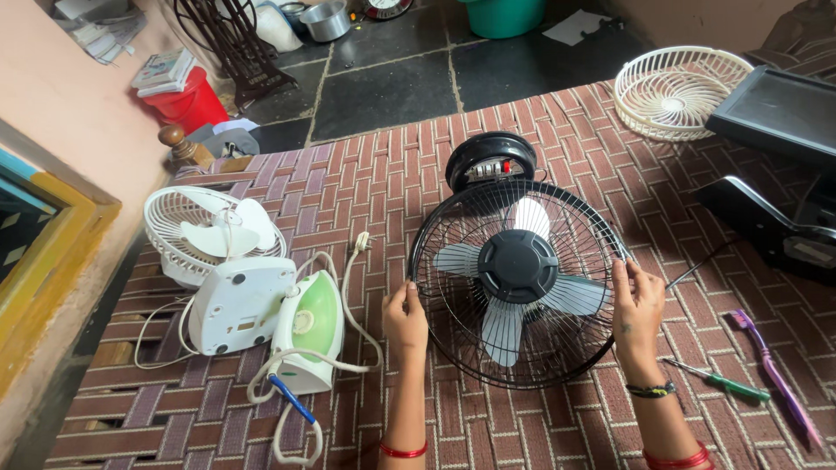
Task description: The person aligns and attaches the front protective cage of a black electric fan using a screwdriver and by hand while sitting on a woven mat.
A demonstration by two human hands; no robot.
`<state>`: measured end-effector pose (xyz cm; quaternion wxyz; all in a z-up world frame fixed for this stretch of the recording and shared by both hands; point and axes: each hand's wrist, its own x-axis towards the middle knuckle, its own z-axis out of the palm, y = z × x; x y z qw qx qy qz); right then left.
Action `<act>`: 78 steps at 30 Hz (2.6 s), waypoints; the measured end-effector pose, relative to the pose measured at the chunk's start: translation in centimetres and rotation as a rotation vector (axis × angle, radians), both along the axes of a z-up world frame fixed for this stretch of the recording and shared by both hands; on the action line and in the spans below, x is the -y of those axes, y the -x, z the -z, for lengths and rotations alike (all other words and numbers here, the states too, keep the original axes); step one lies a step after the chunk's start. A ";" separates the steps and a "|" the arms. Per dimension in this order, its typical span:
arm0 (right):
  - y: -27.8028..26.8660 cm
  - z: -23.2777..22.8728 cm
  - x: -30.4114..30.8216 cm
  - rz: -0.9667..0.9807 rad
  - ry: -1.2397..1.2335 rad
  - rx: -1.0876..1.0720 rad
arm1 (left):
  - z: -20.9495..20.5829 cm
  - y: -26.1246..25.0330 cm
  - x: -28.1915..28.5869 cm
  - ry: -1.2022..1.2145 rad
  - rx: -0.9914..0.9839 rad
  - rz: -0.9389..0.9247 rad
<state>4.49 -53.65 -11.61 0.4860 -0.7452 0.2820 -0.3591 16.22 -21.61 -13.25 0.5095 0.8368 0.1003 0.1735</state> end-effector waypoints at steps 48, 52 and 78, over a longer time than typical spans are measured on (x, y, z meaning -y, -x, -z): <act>2.5 0.5 -1.5 -0.047 0.078 0.223 | 0.3 1.4 -2.3 0.586 -0.312 0.182; 2.2 0.6 -1.5 -0.067 -0.072 0.298 | 0.2 1.4 -2.2 0.582 -0.274 0.214; 2.4 1.5 0.1 0.006 -0.141 0.335 | -1.8 2.5 -1.7 0.165 -0.084 0.166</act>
